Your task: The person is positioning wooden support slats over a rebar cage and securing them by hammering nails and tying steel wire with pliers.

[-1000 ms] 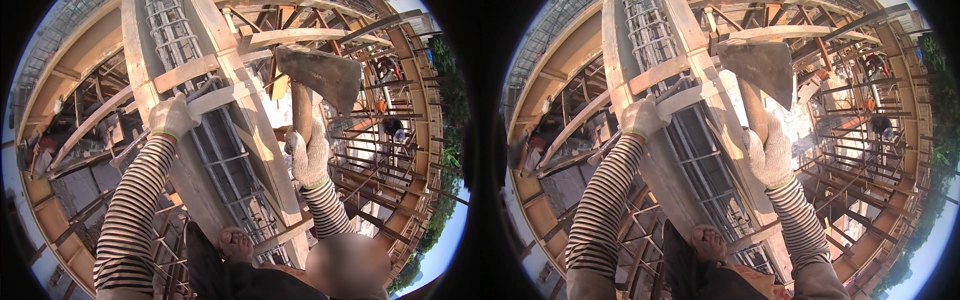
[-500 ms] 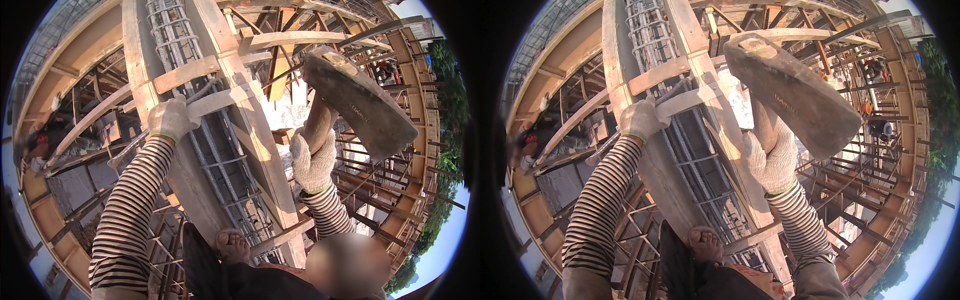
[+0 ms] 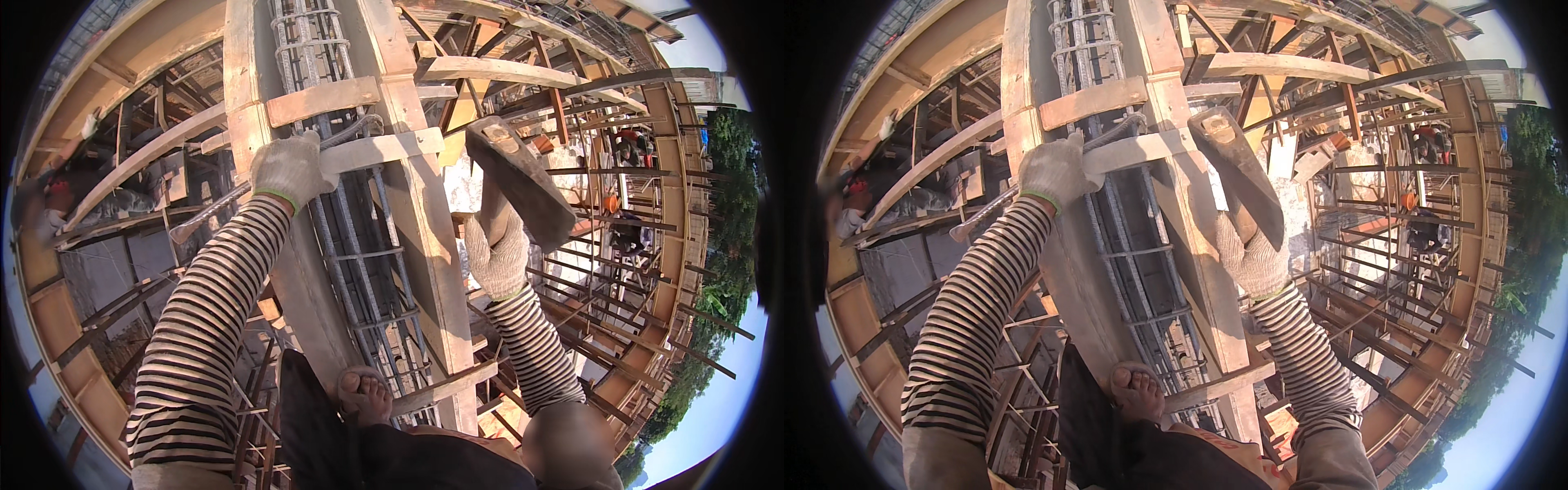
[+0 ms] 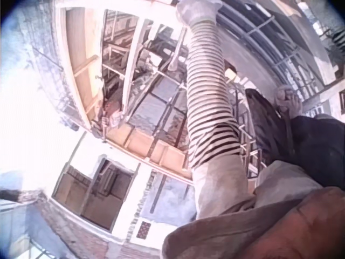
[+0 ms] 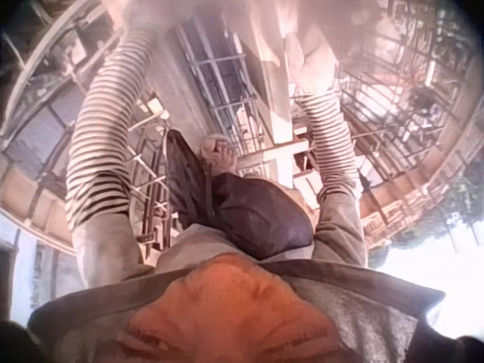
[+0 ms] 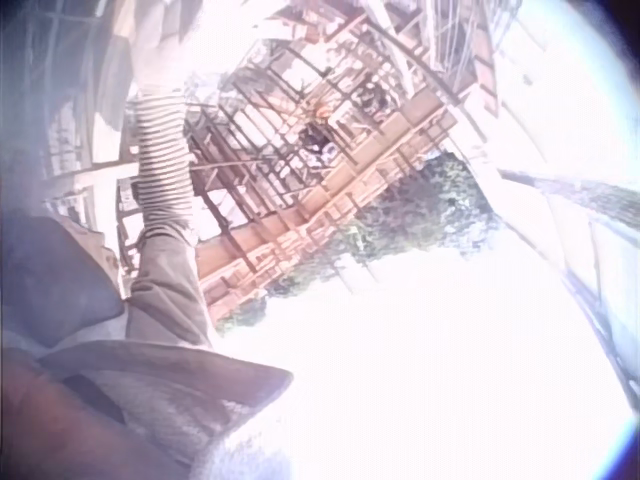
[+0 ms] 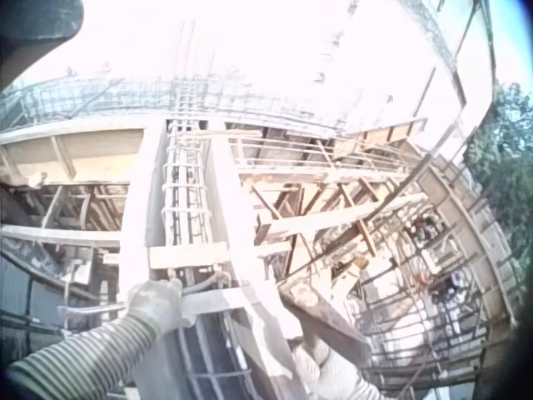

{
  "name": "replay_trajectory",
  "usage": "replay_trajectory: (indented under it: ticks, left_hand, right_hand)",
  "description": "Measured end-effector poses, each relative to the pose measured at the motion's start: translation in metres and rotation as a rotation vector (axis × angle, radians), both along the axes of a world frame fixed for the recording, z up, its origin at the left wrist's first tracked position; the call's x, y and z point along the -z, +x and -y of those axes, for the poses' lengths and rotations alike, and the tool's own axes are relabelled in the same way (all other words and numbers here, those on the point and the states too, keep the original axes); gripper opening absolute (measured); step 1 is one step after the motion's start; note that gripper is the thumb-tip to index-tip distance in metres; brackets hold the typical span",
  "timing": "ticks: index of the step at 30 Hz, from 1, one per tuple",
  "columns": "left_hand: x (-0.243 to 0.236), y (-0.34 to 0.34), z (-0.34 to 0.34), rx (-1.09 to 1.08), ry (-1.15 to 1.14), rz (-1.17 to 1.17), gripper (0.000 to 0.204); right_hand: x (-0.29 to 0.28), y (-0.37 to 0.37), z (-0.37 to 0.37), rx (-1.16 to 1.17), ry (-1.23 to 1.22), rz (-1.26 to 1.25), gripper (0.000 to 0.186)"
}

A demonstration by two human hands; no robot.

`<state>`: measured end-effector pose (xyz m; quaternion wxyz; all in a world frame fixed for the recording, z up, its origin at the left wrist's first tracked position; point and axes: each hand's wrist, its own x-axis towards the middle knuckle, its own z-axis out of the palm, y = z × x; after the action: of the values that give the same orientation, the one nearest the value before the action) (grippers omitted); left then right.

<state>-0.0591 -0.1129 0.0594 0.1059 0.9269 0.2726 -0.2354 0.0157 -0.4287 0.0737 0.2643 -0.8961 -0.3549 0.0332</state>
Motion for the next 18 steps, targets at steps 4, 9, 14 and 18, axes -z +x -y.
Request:
replay_trajectory:
  ticks: [4, 9, 14, 18]
  left_hand:
    - [0.000, -0.004, -0.001, 0.003, -0.001, 0.072, 0.060]
    - [-0.001, -0.008, -0.003, -0.027, 0.007, -0.012, 0.058]
    - [-0.002, 0.001, 0.001, 0.013, -0.013, -0.005, 0.058]
    - [-0.008, -0.006, -0.001, -0.019, -0.004, -0.012, 0.058]
  right_hand:
    - [0.020, 0.025, -0.006, 0.140, -0.300, -0.198, 0.044]
    - [-0.027, -0.001, -0.017, 0.123, 0.128, -0.100, 0.039]
    - [0.026, 0.008, 0.009, 0.085, -0.115, 0.014, 0.043]
    - [0.004, 0.024, -0.010, 0.129, -0.222, -0.199, 0.053]
